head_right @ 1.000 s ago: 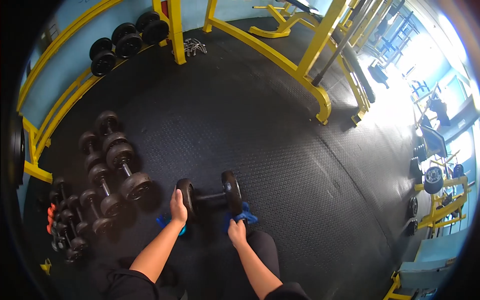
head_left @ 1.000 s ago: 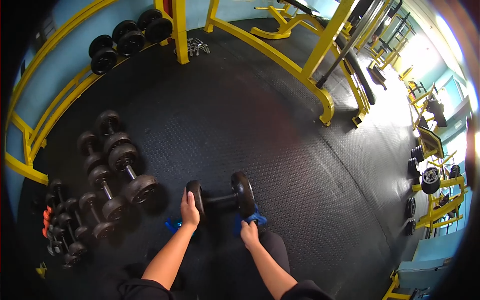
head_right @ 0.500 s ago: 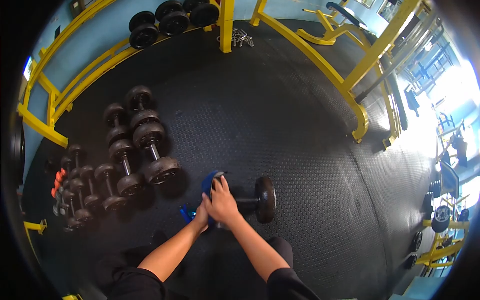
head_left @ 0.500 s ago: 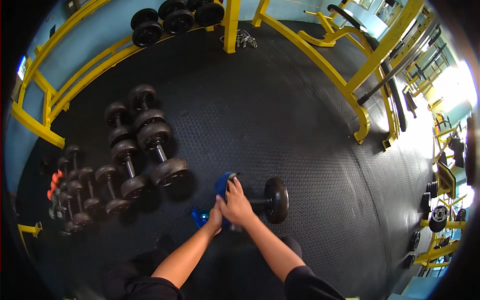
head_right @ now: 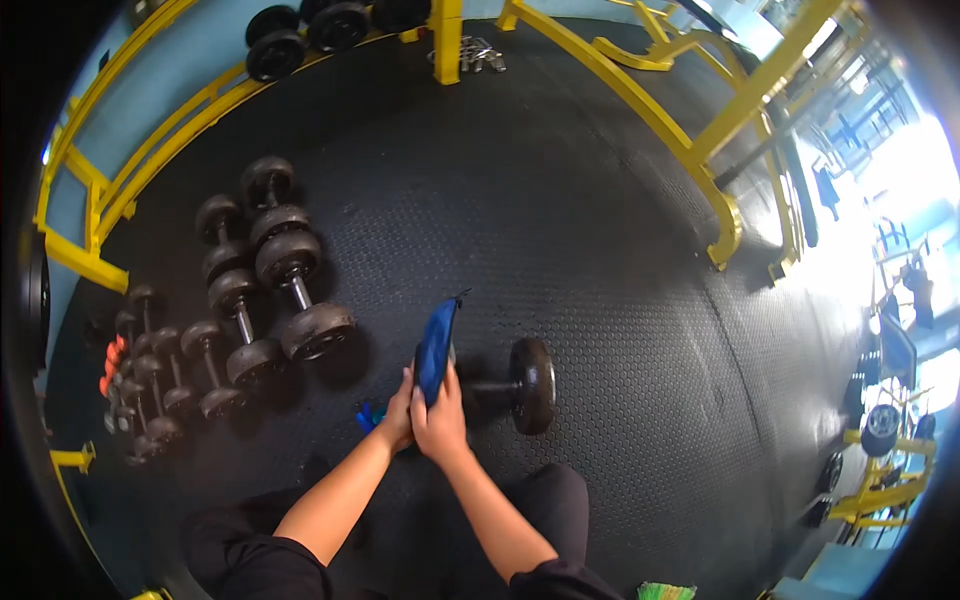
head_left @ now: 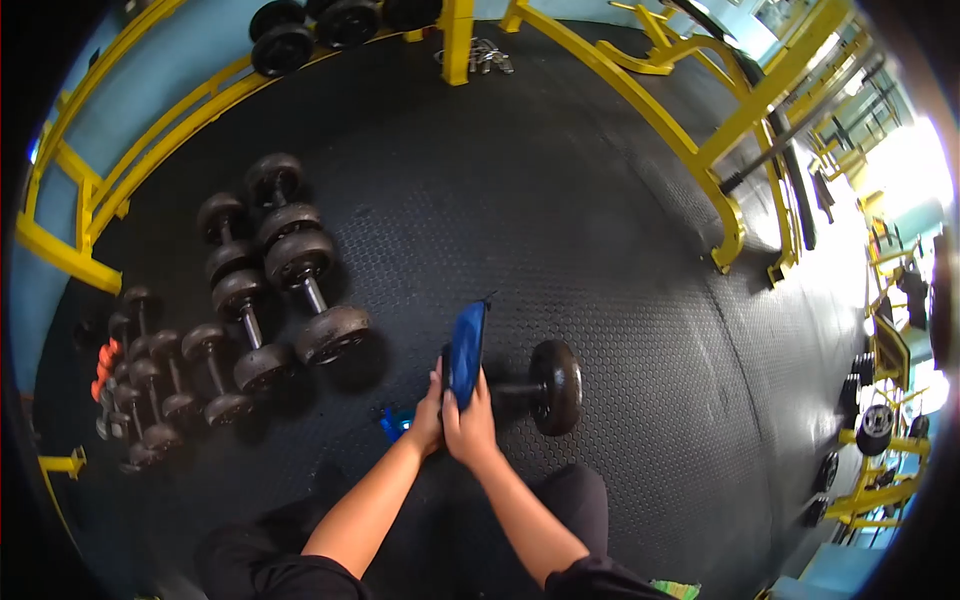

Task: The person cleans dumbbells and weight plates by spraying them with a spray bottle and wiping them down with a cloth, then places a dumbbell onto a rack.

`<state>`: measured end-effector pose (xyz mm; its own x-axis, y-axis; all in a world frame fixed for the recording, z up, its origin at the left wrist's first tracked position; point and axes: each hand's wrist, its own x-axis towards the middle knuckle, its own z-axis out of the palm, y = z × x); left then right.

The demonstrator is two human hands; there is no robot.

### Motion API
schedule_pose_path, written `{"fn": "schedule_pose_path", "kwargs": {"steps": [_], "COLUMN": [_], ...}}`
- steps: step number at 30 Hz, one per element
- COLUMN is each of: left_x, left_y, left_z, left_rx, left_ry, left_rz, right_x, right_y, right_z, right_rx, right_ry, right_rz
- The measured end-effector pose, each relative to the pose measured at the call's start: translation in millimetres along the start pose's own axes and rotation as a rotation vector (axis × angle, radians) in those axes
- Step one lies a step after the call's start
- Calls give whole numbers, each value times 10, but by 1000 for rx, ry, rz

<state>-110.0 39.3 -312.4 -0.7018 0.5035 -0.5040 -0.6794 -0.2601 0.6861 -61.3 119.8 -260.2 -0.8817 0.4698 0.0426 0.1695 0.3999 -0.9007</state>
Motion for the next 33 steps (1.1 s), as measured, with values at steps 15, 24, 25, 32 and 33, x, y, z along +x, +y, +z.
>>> {"fn": "schedule_pose_path", "kwargs": {"steps": [15,24,25,32,33], "left_x": [179,-268,-279,-120,-120], "left_y": [214,-171,-224,-60,22], "left_z": [354,294,204,286,305], "left_rx": [469,595,602,483,530], "left_ry": [300,436,399,346,306], "left_rz": [109,298,308,214,155], "right_x": [-563,899,975,456,280], "right_y": [222,550,713,452,320], "right_z": [-210,-93,112,97,40], "right_rx": [568,511,470,547,552], "right_ry": [-186,-445,-414,-197,-177], "right_rz": [215,851,914,537,444]}}
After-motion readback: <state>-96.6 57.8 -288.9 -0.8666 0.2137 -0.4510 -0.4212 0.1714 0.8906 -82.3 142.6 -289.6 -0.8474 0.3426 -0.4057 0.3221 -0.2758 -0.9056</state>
